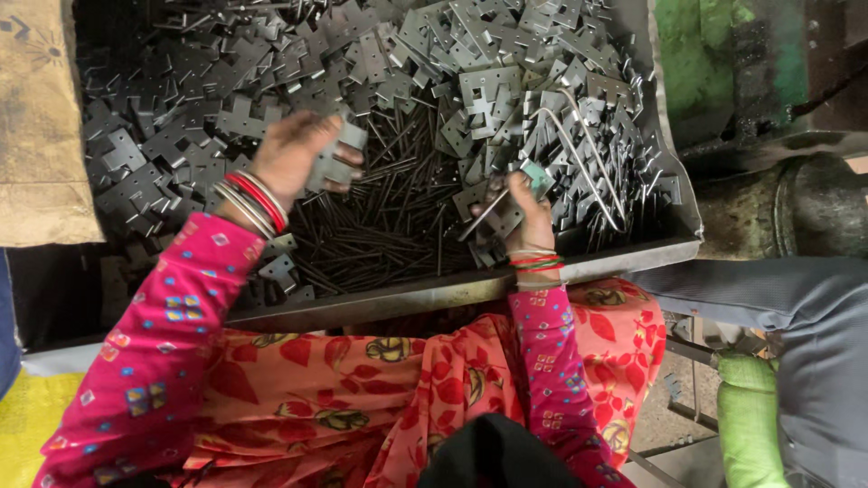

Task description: The person sits on the floor and sorts small metal brackets and pins from a large bin, picking up items by hand and moving them within the bin. Another person occasionally assists by adding more parts to the bin.

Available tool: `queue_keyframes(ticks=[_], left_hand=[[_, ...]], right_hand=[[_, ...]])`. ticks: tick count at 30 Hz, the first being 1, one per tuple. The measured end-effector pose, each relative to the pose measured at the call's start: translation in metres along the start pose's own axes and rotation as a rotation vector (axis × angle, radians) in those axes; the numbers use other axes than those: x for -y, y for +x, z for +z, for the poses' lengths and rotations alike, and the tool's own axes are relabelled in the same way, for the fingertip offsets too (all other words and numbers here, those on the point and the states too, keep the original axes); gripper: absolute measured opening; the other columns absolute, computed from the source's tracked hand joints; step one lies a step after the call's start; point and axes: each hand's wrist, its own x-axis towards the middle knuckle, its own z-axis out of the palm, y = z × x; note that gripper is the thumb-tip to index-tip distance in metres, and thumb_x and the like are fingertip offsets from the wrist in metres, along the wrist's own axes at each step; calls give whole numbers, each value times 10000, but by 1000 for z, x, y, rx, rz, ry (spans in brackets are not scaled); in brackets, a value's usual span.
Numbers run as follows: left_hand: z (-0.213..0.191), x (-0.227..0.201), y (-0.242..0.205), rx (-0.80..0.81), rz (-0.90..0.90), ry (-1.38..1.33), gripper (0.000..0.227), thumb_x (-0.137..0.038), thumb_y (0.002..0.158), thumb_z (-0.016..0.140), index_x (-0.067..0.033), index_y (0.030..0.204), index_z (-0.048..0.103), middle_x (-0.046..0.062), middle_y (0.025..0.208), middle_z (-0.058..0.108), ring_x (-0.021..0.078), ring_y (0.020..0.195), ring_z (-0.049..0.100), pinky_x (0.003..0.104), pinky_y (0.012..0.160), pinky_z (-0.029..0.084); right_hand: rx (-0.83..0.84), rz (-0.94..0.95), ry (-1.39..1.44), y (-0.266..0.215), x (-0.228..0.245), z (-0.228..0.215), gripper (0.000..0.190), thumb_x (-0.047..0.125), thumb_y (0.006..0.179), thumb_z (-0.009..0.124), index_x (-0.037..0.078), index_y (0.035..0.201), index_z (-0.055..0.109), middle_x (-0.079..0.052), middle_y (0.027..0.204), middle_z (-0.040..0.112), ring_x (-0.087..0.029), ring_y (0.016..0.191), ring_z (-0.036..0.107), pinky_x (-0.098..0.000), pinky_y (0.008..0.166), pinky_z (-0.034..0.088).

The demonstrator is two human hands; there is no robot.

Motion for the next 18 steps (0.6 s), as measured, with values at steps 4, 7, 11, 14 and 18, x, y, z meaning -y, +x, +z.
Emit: queue_keyframes(ticks=[4, 7, 11, 14, 18], left_hand=[[36, 35, 4, 124, 25, 40, 550, -414, 926, 656, 10, 1262, 561, 162, 1043, 742, 257, 833, 756, 378, 594, 633], [71, 61, -12, 56, 62, 667, 579, -512, 986, 675, 5, 1231, 587, 198, 929, 766, 286, 882, 766, 392, 736, 593], [102, 73, -36, 3, 413, 1048, 648, -286, 885, 671, 99, 1354, 442, 272, 816, 701, 424, 739, 699, 494, 674, 586], [92, 51, -39, -59, 219, 1154, 482, -137, 908, 550, 15, 1359, 475, 205, 740, 705, 393, 655, 700, 486, 628, 589], [66, -1, -38, -180, 183, 1416, 531, -113, 914, 560, -18, 1420, 432, 176, 705, 671, 371, 585, 696, 469, 520, 575]], right_hand=[[-5, 378, 101, -6, -9, 23, 269, 306, 883, 707, 121, 1065, 638, -41, 986, 726, -201, 900, 698, -459, 784, 585], [25, 414, 206, -16, -40, 60, 320, 359, 948, 681, 100, 1127, 624, -65, 984, 703, -227, 909, 686, -446, 817, 577], [146, 257, 223, -36, -63, 88, 428, 409, 1082, 654, 25, 1265, 609, -50, 1100, 686, -183, 1007, 658, -354, 913, 560], [191, 5, -513, -36, -52, 77, 505, 412, 927, 714, 165, 1336, 550, -46, 1054, 736, -170, 949, 704, -354, 799, 598], [10, -467, -1706, -26, -31, 39, 427, 504, 859, 765, 96, 973, 704, -114, 864, 753, -282, 714, 740, -419, 593, 569]])
